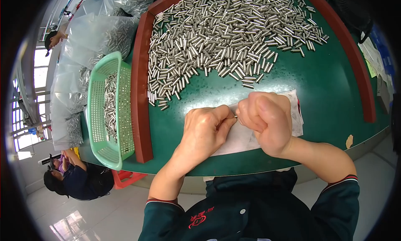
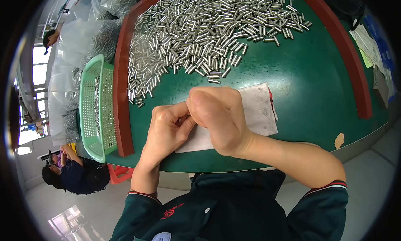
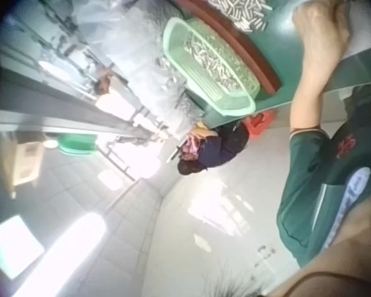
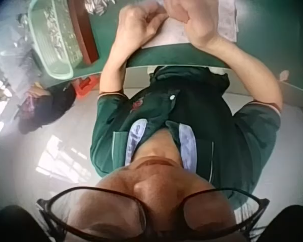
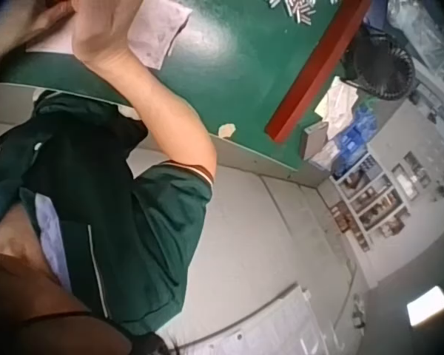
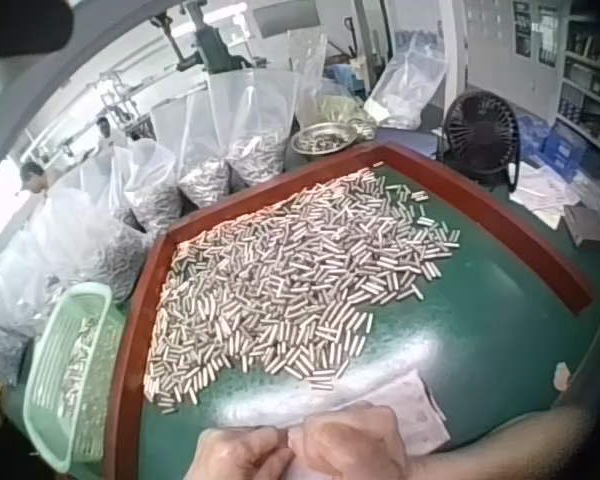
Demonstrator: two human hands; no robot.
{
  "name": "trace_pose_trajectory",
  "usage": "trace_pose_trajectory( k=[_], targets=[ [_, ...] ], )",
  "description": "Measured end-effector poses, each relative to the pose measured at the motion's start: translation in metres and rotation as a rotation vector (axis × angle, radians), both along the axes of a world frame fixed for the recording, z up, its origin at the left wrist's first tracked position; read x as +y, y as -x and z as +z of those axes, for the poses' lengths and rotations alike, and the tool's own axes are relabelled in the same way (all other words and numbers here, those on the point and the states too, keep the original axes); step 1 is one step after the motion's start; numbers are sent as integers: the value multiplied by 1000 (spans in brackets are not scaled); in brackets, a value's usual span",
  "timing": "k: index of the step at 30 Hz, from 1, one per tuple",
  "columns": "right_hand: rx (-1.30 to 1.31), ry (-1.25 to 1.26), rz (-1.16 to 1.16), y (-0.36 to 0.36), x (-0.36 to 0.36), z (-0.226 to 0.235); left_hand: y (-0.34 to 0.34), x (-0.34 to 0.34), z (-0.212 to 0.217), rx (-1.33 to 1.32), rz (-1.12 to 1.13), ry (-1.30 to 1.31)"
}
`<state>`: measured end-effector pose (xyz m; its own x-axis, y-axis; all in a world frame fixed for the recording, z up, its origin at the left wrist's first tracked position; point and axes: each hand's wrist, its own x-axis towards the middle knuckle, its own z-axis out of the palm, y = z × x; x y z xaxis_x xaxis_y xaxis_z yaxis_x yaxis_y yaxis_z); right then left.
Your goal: Assembling small cylindrical metal components at a manufacturing workbench.
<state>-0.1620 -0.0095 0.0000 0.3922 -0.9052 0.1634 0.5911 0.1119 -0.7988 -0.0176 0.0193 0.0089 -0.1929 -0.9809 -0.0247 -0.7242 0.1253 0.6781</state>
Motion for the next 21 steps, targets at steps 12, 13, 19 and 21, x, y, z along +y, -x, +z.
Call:
trace_pose_trajectory(
  k=[12,13,19,21],
  targets=[
    [-82,-219,97,7,-11,2,-19,-5,6,1083,150,-552],
    [-60,-203,88,6,-10,2,-22,-7,8,1297,84,-619],
    [-63,-184,96,5,-11,3,-33,-14,6,1462,169,-665],
    [-43,-165,89,6,-11,4,-34,-15,4,1397,202,-635]
  ],
)
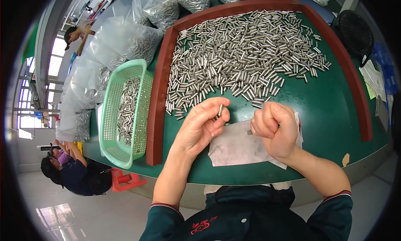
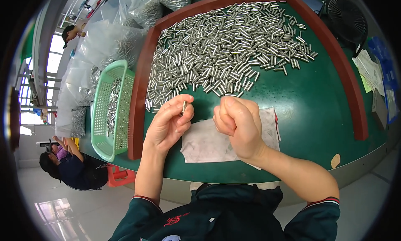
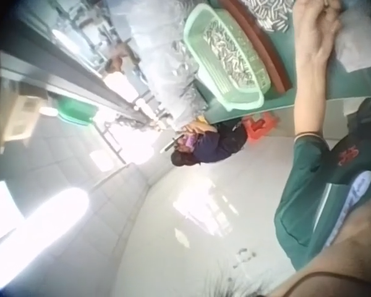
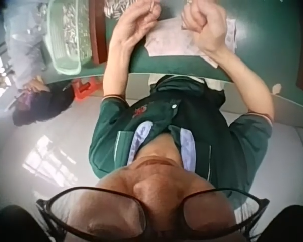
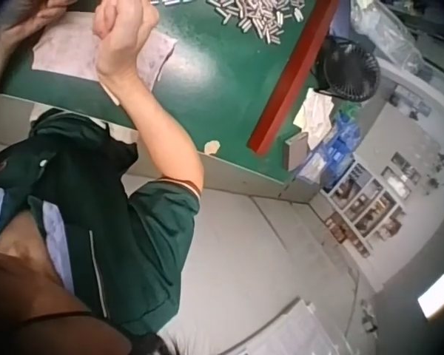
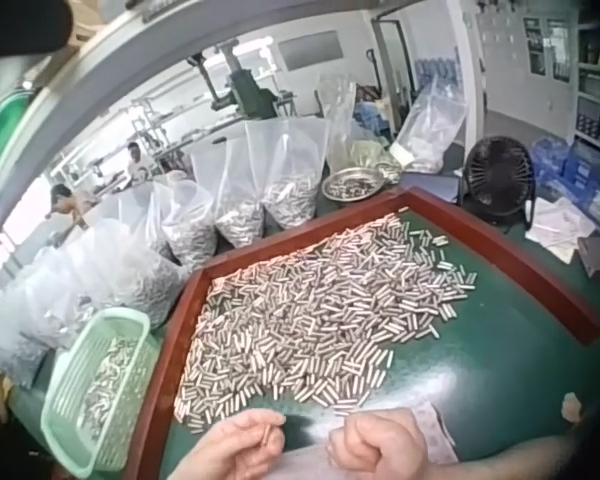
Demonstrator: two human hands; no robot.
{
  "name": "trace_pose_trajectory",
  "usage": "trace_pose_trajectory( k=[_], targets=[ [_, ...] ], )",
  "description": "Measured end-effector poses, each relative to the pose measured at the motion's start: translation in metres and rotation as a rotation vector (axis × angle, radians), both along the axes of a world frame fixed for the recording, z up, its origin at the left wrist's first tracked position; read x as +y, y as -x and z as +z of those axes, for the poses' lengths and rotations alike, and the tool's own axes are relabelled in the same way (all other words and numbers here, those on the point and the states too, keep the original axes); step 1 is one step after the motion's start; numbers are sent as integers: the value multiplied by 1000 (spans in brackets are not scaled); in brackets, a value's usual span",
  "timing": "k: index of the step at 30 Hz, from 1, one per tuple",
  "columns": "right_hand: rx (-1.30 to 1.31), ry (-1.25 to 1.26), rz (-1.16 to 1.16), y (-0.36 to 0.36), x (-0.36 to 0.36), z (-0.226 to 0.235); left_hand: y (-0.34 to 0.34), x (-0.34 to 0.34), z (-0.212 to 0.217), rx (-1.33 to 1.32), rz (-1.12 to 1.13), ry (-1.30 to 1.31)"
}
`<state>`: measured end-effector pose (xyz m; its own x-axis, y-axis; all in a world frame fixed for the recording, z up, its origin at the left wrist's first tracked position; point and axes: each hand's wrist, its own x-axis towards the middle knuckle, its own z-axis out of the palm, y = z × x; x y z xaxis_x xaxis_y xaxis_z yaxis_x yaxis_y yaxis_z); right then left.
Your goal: Assembling small cylindrical metal components at a manufacturing workbench.
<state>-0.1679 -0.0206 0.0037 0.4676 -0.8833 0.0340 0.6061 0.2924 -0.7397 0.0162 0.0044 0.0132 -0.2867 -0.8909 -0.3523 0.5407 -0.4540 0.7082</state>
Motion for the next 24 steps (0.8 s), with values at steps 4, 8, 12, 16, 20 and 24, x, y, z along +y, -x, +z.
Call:
trace_pose_trajectory(
  k=[4,8,12,16,20,24],
  targets=[
    [-30,-38,12,1,-1,1,4,-2,-1,-31,164,-8],
    [-36,-30,25,1,0,2,-4,-3,-8,30,127,50],
    [-11,10,22,0,3,4,-6,3,2,-278,266,198],
    [-4,-8,-1,2,1,-2,-1,17,47,-1531,809,712],
    [0,16,12,0,4,2,-51,42,75,-1970,994,483],
    [-2,50,15,-1,8,4,-70,42,62,-2457,596,319]
  ],
)
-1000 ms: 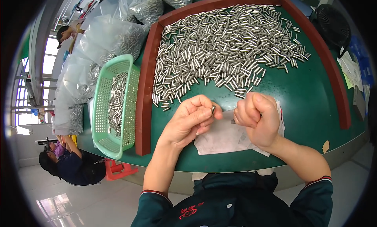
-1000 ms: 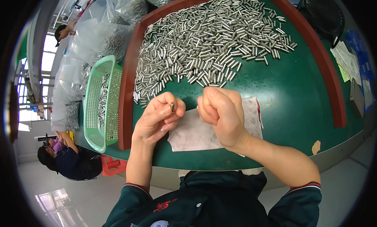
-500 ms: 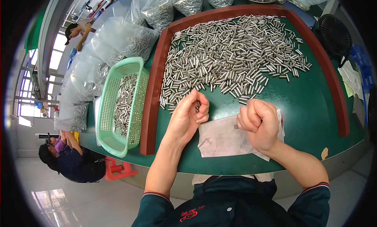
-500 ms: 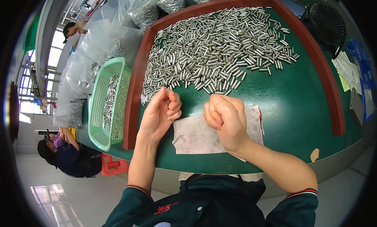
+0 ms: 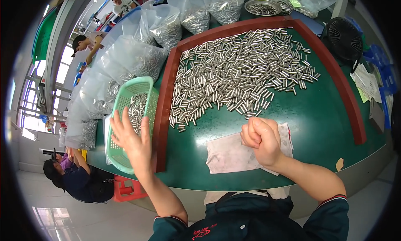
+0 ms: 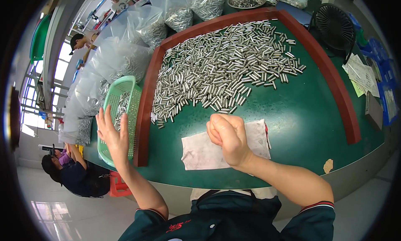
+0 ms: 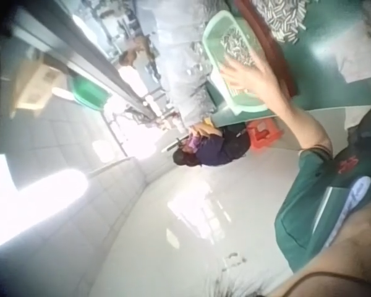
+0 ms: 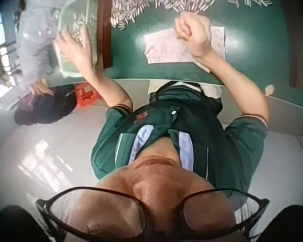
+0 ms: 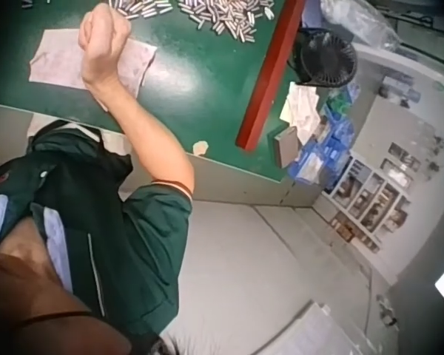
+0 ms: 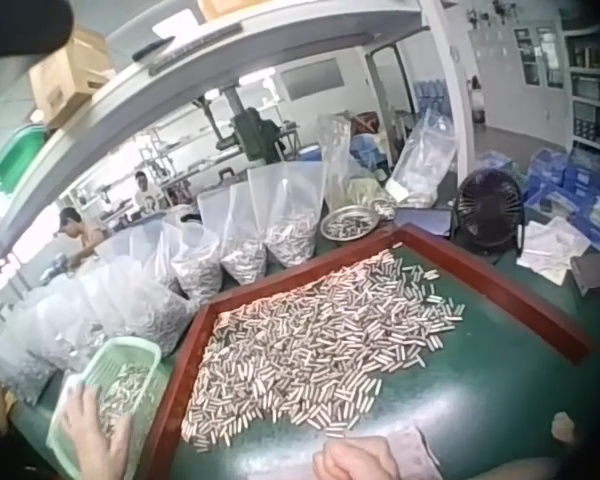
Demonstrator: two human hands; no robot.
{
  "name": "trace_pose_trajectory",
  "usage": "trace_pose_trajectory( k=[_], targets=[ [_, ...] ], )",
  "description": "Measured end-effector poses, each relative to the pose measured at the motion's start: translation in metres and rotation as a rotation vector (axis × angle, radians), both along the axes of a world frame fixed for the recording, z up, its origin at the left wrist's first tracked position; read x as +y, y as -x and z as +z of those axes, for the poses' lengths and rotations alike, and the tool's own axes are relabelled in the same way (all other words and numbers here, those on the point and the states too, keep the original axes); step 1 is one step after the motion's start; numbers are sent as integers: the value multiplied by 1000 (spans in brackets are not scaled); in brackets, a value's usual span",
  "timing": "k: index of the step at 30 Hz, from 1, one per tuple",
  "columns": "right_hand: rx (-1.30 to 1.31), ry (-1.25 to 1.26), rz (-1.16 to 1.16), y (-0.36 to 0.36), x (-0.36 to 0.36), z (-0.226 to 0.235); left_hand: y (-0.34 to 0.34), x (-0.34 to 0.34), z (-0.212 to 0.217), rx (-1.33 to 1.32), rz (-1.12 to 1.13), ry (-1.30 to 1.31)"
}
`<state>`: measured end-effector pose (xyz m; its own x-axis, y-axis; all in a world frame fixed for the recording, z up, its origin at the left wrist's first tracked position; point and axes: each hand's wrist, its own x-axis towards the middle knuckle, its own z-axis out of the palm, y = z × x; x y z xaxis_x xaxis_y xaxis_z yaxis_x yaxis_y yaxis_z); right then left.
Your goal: Assembling small cylindrical metal components at a manufacturing workbench.
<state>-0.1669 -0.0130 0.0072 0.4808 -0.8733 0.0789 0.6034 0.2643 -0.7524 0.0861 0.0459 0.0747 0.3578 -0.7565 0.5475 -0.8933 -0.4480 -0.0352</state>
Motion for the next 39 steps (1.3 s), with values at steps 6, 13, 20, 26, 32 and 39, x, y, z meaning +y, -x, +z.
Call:
trace_pose_trajectory(
  k=[6,13,20,26,32,39],
  targets=[
    [59,124,-33,7,0,-4,95,-87,-8,79,-684,-147],
    [117,304,-74,3,9,-1,188,-192,-39,240,-1451,-162],
    [83,356,-120,4,12,-4,269,-229,-74,28,-1748,-144],
    [78,363,-123,5,9,-4,255,-242,-79,-19,-1579,-214],
    [92,407,-117,5,11,-3,220,-227,-75,-5,-1346,-326],
    [112,369,-100,7,11,-1,178,-204,-64,44,-1146,-318]
  ],
)
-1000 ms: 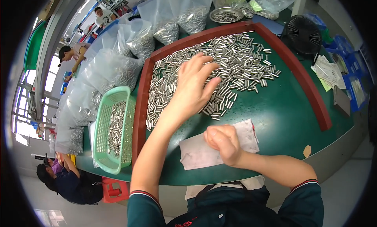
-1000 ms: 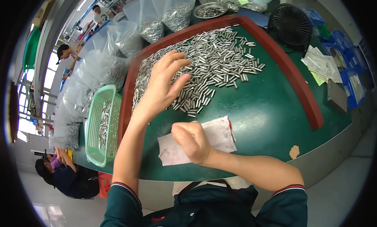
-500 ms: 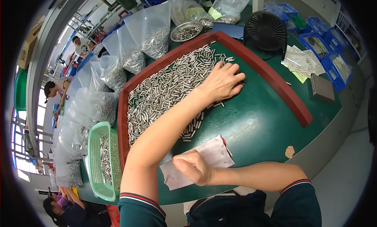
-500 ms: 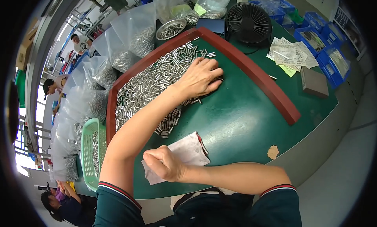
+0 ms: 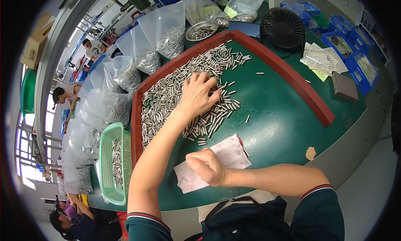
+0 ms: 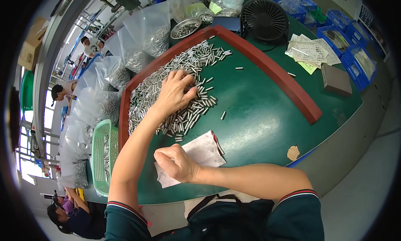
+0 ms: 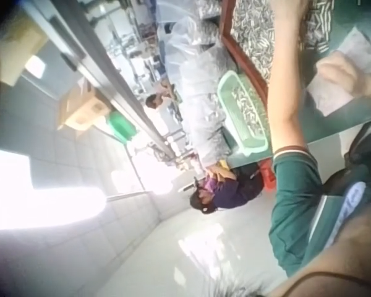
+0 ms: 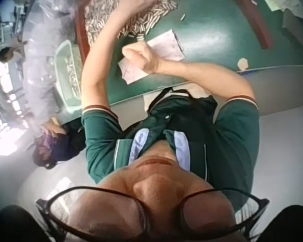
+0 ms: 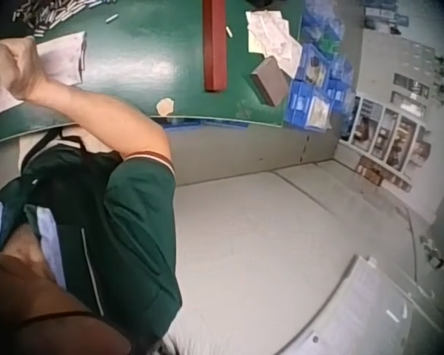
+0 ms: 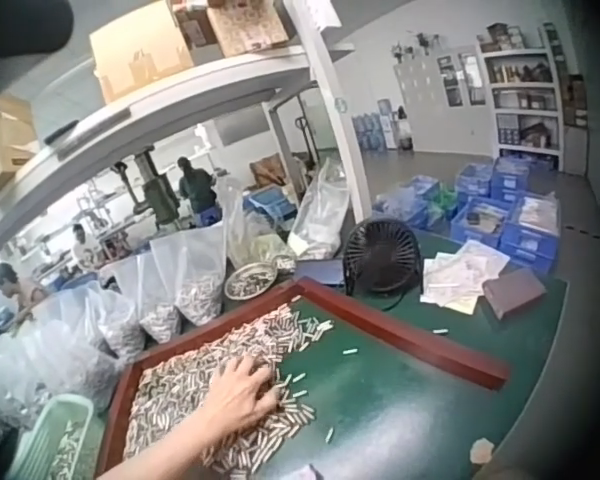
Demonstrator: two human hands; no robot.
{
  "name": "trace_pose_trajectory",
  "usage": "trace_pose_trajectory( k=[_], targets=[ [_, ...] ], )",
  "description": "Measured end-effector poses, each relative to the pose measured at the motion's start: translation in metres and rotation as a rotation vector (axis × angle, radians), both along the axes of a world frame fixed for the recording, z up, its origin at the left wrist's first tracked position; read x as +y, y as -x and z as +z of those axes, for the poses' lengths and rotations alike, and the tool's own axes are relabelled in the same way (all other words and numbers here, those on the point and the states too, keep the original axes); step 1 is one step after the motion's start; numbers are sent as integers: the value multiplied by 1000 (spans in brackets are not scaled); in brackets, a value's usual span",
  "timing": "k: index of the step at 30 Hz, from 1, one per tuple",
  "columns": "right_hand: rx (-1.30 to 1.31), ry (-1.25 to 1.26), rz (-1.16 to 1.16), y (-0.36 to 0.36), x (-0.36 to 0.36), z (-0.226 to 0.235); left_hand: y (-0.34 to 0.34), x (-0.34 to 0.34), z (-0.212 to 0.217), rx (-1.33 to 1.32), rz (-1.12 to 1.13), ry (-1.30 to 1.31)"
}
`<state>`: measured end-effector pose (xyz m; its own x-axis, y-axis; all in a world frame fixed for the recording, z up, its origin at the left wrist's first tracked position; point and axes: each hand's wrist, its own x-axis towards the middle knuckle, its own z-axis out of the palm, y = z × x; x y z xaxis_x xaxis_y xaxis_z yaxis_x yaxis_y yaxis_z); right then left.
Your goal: Assembling small cylindrical metal components at a manufacturing workbench.
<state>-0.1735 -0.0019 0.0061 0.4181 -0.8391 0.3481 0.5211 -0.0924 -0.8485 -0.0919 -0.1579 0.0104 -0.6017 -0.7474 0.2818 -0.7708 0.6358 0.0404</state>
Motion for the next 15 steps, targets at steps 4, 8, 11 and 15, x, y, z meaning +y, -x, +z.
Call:
trace_pose_trajectory(
  k=[4,8,11,15],
  targets=[
    [-3,16,-22,0,0,1,-21,19,-1,20,60,-20],
    [9,26,-32,0,-1,-1,-33,39,0,56,116,-49],
    [7,11,-1,1,1,1,-43,54,0,57,156,-68],
    [-6,4,-28,-2,0,-1,-51,75,0,85,165,-81]
  ],
)
